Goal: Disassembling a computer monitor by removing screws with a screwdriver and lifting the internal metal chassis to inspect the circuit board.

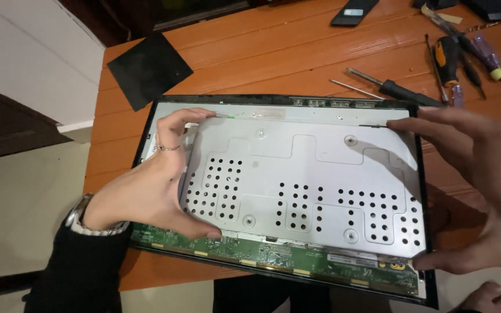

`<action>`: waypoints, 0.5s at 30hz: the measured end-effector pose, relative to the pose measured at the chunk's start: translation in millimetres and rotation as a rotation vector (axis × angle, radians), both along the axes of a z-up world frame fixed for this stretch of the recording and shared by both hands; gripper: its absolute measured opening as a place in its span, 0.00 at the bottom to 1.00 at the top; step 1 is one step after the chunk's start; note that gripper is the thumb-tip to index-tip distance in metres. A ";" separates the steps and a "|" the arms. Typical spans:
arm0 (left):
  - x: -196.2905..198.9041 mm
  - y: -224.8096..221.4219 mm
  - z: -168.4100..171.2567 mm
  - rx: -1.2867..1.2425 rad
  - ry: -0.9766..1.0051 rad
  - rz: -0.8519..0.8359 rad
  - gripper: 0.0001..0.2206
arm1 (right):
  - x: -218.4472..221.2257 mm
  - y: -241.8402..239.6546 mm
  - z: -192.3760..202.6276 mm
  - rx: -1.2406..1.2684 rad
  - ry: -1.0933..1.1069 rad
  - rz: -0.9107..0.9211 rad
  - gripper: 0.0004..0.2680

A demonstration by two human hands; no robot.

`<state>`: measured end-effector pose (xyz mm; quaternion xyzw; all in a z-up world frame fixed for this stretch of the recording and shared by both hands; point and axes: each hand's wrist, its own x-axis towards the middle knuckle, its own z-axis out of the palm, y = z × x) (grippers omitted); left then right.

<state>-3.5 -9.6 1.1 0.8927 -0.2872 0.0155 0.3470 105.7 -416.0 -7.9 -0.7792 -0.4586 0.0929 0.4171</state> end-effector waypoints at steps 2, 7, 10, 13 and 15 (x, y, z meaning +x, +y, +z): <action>1.2 0.2 -1.5 -0.007 0.008 0.010 0.62 | 2.1 0.1 2.0 0.027 0.000 -0.001 0.58; 3.9 3.4 -5.1 0.021 -0.064 0.014 0.64 | 9.6 -1.3 6.5 -0.063 -0.019 0.068 0.57; 5.0 3.7 -6.3 0.047 -0.052 0.047 0.62 | 13.4 -5.5 -1.2 -0.053 0.015 0.069 0.57; 6.4 4.4 -7.1 0.054 -0.072 0.033 0.66 | 14.9 -3.9 -0.1 -0.016 0.039 0.103 0.57; 6.4 3.0 -5.3 0.050 -0.053 0.048 0.64 | 15.2 -3.7 -0.5 -0.022 -0.005 0.116 0.56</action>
